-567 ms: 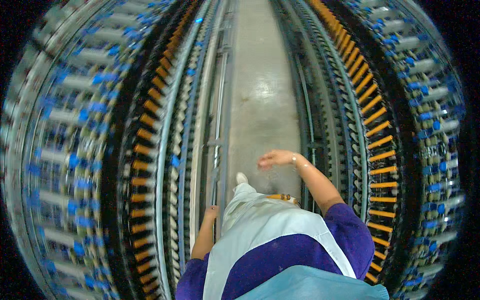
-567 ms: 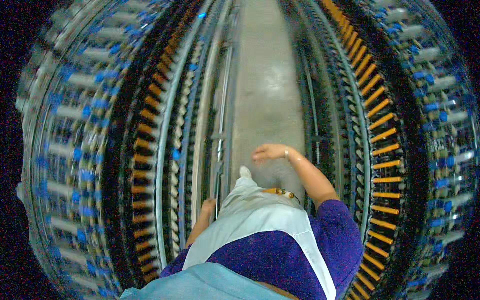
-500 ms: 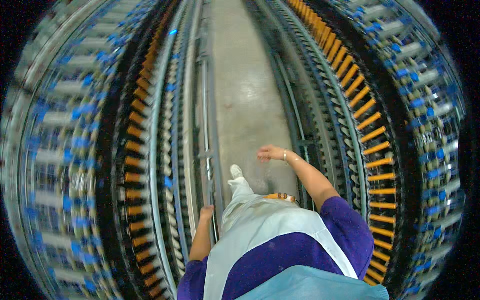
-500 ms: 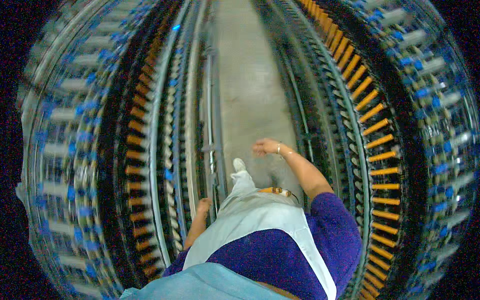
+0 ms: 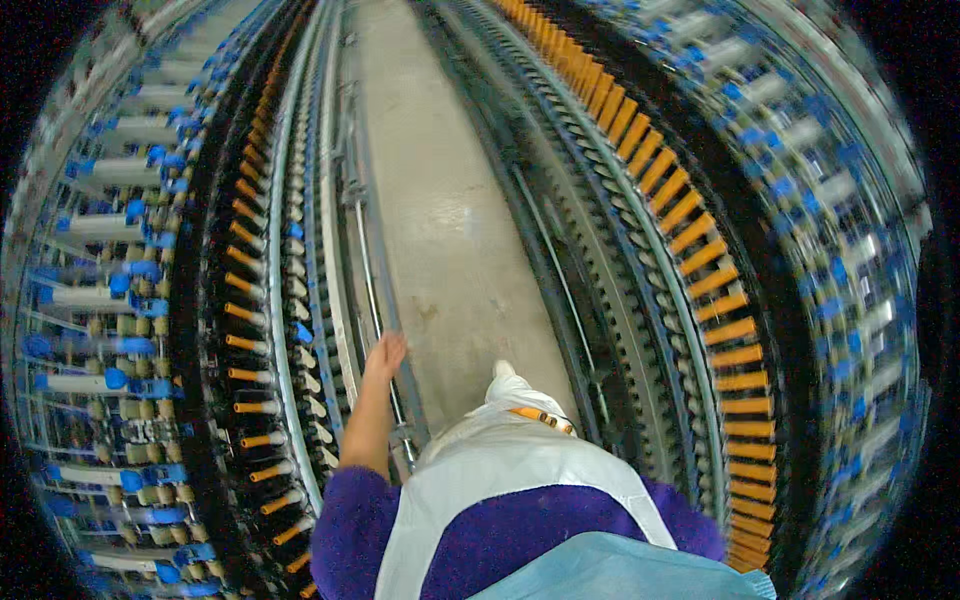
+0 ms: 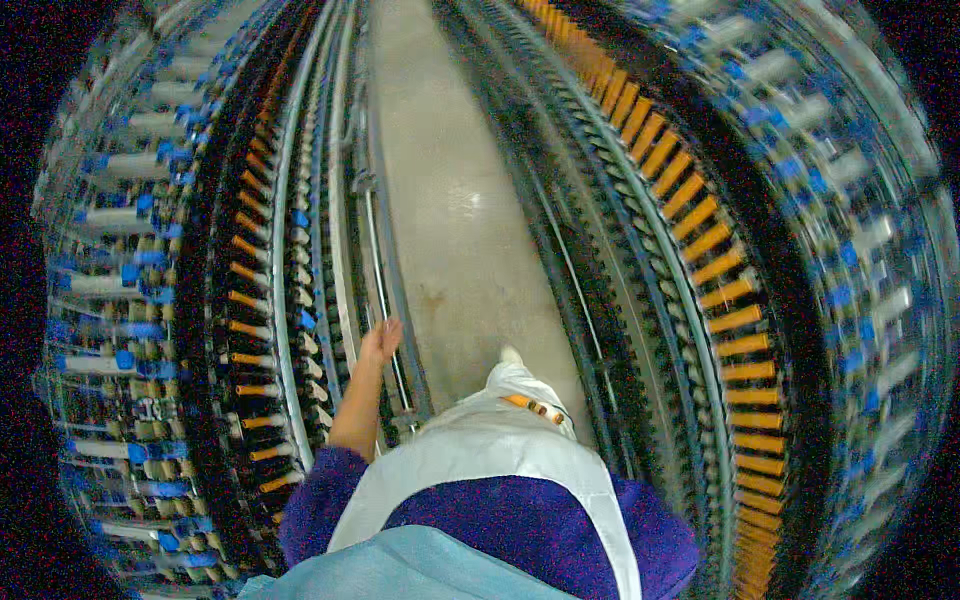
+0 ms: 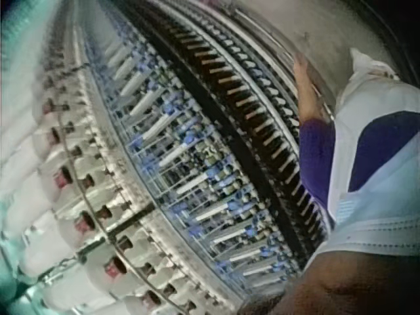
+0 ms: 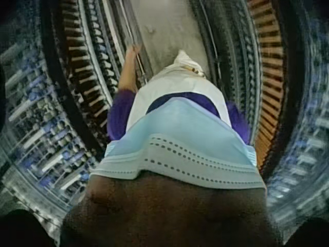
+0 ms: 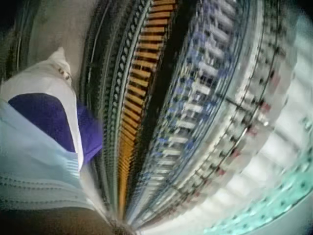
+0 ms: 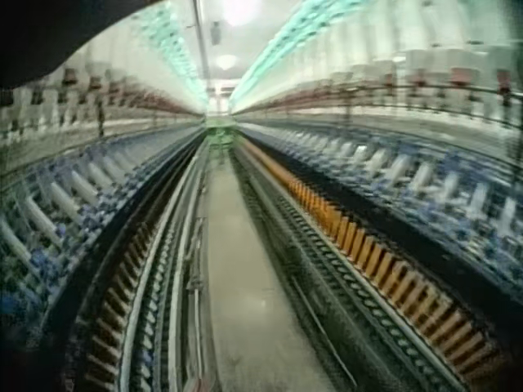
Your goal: The person walks along a row of spinning machines and repeatedly threads white yarn through guides and onto orange spindles. They use a yellow tool to assist with threading and occasionally adjust the yarn path with both hands. The task continues across multiple machine stations without visible completion.
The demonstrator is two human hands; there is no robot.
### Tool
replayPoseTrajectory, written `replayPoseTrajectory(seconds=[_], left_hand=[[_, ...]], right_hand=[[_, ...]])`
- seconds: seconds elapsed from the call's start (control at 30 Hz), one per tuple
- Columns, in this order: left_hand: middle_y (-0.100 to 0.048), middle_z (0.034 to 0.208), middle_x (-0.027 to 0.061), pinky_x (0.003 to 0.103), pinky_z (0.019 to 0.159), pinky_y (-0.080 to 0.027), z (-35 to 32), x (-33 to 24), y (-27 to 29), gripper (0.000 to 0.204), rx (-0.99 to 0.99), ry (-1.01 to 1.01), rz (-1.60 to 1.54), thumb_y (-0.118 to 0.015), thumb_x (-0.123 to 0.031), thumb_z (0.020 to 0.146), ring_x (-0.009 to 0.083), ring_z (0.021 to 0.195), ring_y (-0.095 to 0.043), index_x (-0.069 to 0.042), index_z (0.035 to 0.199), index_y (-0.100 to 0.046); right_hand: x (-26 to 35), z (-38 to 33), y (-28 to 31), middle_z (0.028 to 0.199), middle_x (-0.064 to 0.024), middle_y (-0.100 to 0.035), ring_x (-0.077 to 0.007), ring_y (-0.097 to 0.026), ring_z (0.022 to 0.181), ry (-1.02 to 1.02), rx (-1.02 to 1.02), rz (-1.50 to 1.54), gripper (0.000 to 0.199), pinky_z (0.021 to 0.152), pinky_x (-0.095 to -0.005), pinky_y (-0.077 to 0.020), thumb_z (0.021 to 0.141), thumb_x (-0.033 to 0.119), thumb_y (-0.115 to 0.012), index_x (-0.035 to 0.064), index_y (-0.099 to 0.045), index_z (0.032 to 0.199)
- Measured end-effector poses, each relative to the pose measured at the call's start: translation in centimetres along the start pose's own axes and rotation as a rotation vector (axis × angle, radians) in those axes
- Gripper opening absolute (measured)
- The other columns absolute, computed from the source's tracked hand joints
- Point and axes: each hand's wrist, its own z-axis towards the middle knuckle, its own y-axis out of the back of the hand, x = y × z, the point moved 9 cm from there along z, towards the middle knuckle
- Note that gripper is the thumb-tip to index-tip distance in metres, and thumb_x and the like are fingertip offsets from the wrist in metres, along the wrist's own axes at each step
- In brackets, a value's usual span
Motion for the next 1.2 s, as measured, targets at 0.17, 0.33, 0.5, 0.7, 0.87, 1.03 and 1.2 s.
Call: replayPoseTrajectory(seconds=[0.17,0.33,0.5,0.7,0.87,1.03,1.2], left_hand=[[-0.063,0.1,0.018,0.04,0.086,-0.05,11.4,-6.7,-12.9,0.027,-0.046,-0.11,0.11,-0.043,-0.023,0.094,0.03,0.097,-0.061,0.001,0.094,-0.056],[-0.064,0.096,0.0168,0.04,0.077,-0.053,16.3,-14.0,-18.4,0.03,0.084,-0.116,-0.09,-0.043,-0.027,0.095,0.0278,0.09,-0.063,0.0,0.096,-0.055],[-0.055,0.116,0.019,0.043,0.092,-0.047,22.3,-28.5,-16.9,0.033,-0.061,-0.456,-0.262,-0.043,-0.021,0.095,0.0299,0.106,-0.056,0.002,0.119,-0.044],[-0.048,0.123,0.0139,0.043,0.101,-0.037,33.3,-39.6,-10.6,0.038,-0.408,-0.652,-0.698,-0.053,-0.013,0.09,0.031,0.119,-0.044,0.0,0.125,-0.042],[-0.051,0.104,0.0085,0.032,0.086,-0.042,38.7,-42.1,-7.2,0.034,-0.584,-0.631,-0.91,-0.052,-0.008,0.09,0.0232,0.095,-0.049,0.002,0.122,-0.044],[-0.056,0.105,0.0132,0.037,0.089,-0.047,37.4,-42.5,-7.5,0.025,-0.311,-0.969,-1.03,-0.061,0.001,0.08,0.0292,0.099,-0.055,-0.001,0.103,-0.052],[-0.056,0.114,0.0146,0.039,0.093,-0.04,33.3,-41.7,-13.3,0.027,-0.653,-0.728,-0.852,-0.053,-0.006,0.088,0.0287,0.109,-0.052,-0.005,0.115,-0.048]], right_hand=[[22.5,7.8,-1.5,0.074,-0.0104,-0.057,-0.0253,-0.053,0.061,0.362,0.143,-0.211,0.028,0.054,-0.0391,-0.0394,0.087,0.029,-0.052,0.0035,-0.064,0.085],[45.4,19.9,5.9,0.064,-0.0096,-0.055,-0.0236,-0.052,0.053,0.588,0.06,-0.429,0.03,0.046,-0.0379,-0.0374,0.087,0.029,-0.051,0.0044,-0.065,0.078],[84.4,17.9,17.7,0.055,-0.0061,-0.049,-0.0188,-0.044,0.046,1.079,-0.164,-0.128,0.028,0.045,-0.0351,-0.0351,0.088,0.023,-0.05,0.0048,-0.056,0.067],[115.4,-0.1,13.0,0.076,-0.0059,-0.062,-0.0138,-0.056,0.064,1.4,0.236,0.263,0.024,0.064,-0.026,-0.0449,0.091,0.022,-0.052,0.0021,-0.064,0.084],[119.0,-1.2,1.8,0.072,-0.0075,-0.063,-0.0134,-0.055,0.062,1.362,0.456,-0.454,0.025,0.057,-0.0273,-0.0439,0.09,0.019,-0.054,-0.0037,-0.062,0.081],[124.4,6.9,2.2,0.073,-0.0124,-0.065,-0.0181,-0.062,0.066,1.042,0.674,-0.305,0.015,0.051,-0.0282,-0.0453,0.086,0.011,-0.059,-0.0035,-0.063,0.087],[135.7,12.0,-1.1,0.077,-0.0124,-0.065,-0.0279,-0.062,0.071,1.462,0.31,-1.324,0.011,0.066,-0.0359,-0.0506,0.082,0.014,-0.059,0.0062,-0.066,0.084]])
